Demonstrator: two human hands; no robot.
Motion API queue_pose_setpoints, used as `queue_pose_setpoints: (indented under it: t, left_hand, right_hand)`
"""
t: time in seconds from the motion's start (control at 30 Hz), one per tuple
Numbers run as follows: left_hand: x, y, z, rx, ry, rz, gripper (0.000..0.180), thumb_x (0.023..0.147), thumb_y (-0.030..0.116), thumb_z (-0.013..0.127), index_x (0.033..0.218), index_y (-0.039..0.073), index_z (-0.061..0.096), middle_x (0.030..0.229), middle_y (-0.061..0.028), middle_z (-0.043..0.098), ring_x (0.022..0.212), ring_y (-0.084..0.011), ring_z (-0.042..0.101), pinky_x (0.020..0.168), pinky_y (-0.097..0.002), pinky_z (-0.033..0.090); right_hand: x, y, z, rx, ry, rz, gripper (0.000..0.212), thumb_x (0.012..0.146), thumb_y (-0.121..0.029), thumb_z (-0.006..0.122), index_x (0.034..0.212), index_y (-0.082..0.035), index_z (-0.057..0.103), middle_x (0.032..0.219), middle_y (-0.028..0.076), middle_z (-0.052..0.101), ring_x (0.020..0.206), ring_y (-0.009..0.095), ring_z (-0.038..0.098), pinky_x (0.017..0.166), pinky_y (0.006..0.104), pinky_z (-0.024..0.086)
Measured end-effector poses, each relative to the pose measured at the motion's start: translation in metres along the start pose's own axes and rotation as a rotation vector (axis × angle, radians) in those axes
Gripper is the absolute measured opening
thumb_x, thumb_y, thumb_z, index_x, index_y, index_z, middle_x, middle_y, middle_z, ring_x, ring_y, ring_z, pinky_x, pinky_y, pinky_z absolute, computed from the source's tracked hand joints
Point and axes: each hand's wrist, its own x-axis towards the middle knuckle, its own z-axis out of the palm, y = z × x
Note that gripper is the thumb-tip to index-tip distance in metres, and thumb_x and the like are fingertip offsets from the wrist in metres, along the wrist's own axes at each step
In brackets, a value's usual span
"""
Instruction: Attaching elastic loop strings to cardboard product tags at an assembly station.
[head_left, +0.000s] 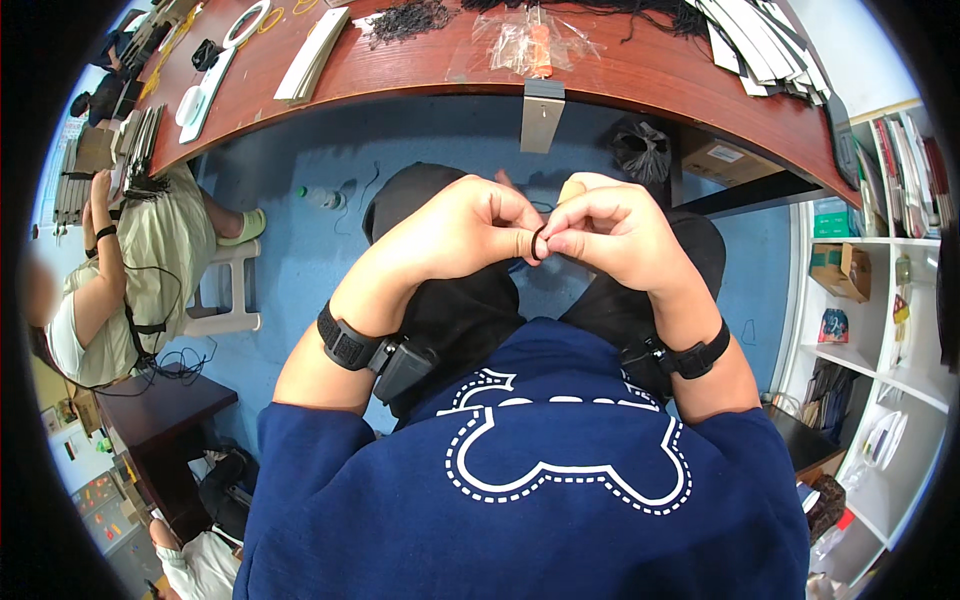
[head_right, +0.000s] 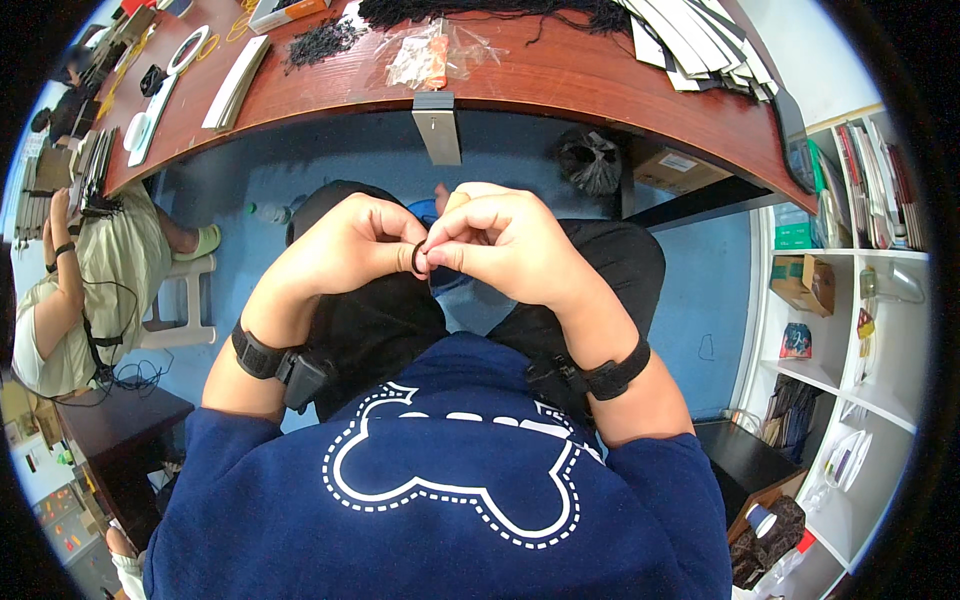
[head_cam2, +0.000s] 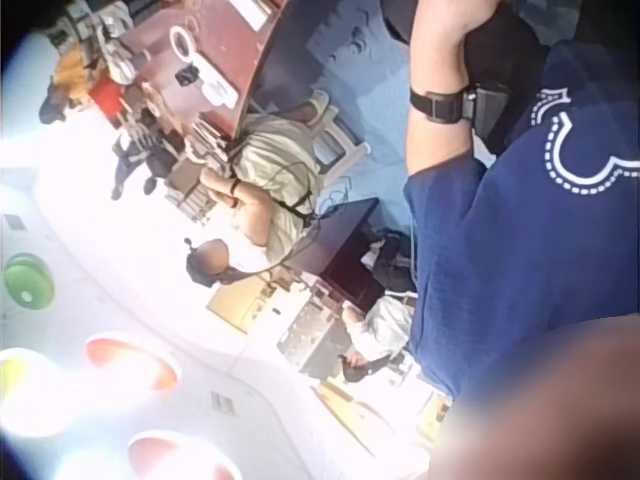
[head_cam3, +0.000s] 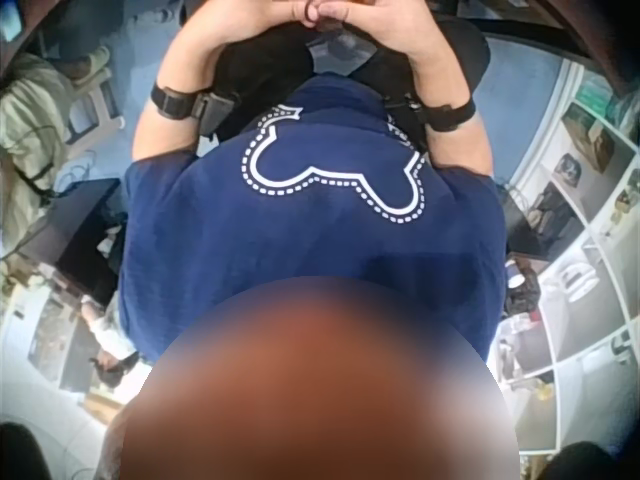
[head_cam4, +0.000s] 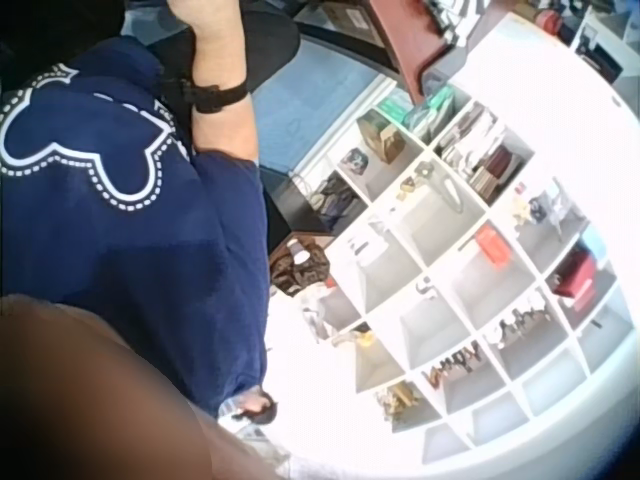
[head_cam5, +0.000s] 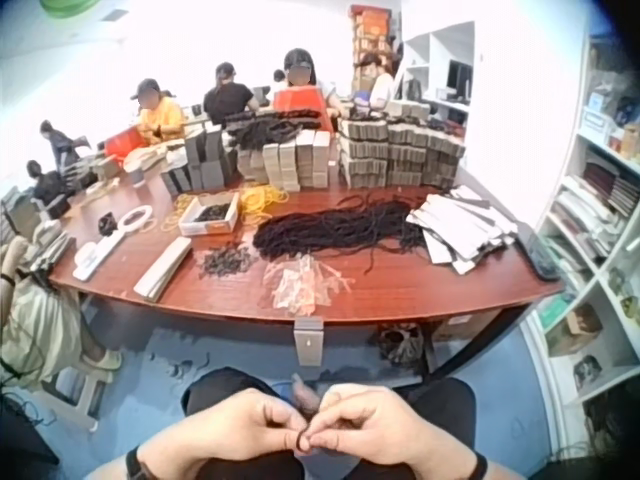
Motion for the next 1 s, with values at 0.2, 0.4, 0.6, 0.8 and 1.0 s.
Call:
queue_pose_setpoints:
  t: [0.2,0.4,0.6,0.8,1.0]
  left_hand:
    - [0.002,0.005,0.006,-0.202,0.162,-0.044,0.010,0.081,0.007,0.063,0.075,0.000,0.060,0.068,0.0022,0.058,0.063,-0.0045,0.053,0.062,-0.0185,0.044]
    - [0.004,0.004,0.021,0.096,0.414,-0.048,0.009,0.081,0.009,0.063,0.082,0.001,0.059,0.071,0.0046,0.056,0.060,-0.0027,0.049,0.056,-0.0170,0.041]
    - [-0.001,0.007,0.023,-0.321,0.363,-0.066,0.011,0.082,0.011,0.065,0.087,0.002,0.061,0.074,0.0036,0.059,0.063,-0.0020,0.051,0.057,-0.0165,0.042]
    - [-0.002,0.006,0.023,-0.340,0.386,-0.046,0.013,0.082,0.012,0.066,0.090,0.003,0.063,0.077,0.0030,0.061,0.066,-0.0024,0.052,0.059,-0.0172,0.043]
    - [0.001,0.002,0.025,-0.359,0.441,-0.048,0.012,0.083,0.013,0.065,0.090,0.003,0.063,0.079,0.0023,0.062,0.068,-0.0029,0.053,0.060,-0.0178,0.043]
  right_hand:
    - [-0.005,0.022,0.004,0.740,0.134,0.313,0.003,0.085,-0.004,0.058,0.083,-0.001,0.058,0.074,-0.003,0.050,0.060,0.005,0.050,0.056,0.0189,0.040]
    - [-0.002,-0.002,0.017,-0.338,0.435,-0.023,0.006,0.076,-0.004,0.064,0.078,0.000,0.061,0.075,0.003,0.053,0.058,0.009,0.052,0.050,0.0215,0.041]
    - [-0.005,-0.012,0.021,-0.571,0.484,-0.193,0.007,0.070,0.001,0.066,0.076,0.000,0.063,0.070,0.006,0.053,0.055,0.012,0.051,0.048,0.0226,0.040]
    - [-0.006,-0.015,0.025,-0.454,0.505,-0.077,0.007,0.072,0.002,0.065,0.079,0.001,0.064,0.068,0.003,0.051,0.051,0.007,0.044,0.045,0.0207,0.035]
    - [-0.009,-0.012,0.028,-0.382,0.490,-0.073,0.012,0.073,0.006,0.058,0.083,0.002,0.064,0.068,0.004,0.051,0.049,0.006,0.043,0.045,0.0202,0.033]
